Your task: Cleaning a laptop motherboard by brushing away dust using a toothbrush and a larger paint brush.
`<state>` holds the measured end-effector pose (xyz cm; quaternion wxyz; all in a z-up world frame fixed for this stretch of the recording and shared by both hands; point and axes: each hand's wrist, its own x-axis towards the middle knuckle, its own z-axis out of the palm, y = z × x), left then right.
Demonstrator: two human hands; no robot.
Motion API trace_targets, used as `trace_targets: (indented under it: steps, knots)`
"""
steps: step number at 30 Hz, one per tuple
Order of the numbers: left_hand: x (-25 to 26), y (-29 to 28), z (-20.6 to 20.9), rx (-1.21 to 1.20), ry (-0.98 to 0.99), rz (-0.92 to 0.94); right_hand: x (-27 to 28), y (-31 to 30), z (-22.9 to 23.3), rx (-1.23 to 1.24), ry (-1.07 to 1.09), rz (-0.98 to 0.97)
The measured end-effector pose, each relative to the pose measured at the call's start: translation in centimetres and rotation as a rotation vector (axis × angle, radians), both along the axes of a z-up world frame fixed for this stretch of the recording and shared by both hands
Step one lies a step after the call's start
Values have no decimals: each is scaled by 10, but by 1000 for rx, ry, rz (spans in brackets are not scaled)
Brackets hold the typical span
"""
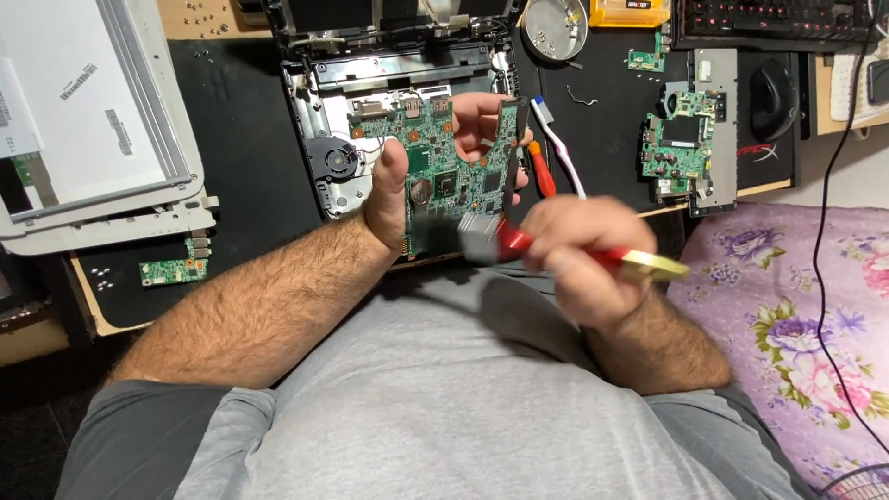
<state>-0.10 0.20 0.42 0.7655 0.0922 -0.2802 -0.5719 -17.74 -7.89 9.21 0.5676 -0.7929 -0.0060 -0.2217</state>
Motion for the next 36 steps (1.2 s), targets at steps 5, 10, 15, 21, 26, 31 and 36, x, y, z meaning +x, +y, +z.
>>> trace_targets:
  steps: [5, 10, 15, 21, 26, 31, 36]
  knots:
    - [4, -1, -7, 15, -7, 10, 2, 2, 13, -124, 158, 42]
    - [1, 2, 5, 16, -76, 85, 3, 1, 10, -27, -4, -48]
    - [5, 1, 7, 21, -195, 156, 4, -2, 11, 29, 3, -250]
    - [3, 4, 1, -13, -55, 25, 7, -14, 4, -14, -33, -7]
    - [22, -57, -96, -188, -295, -60, 33, -25, 24, -225, -149, 188]
    - [4, 1, 8, 11, -88, 1, 22, -29, 50, -550, -59, 7]
    - [3, -1, -1, 36, -218, 39, 32, -18, 60, -576, -134, 0]
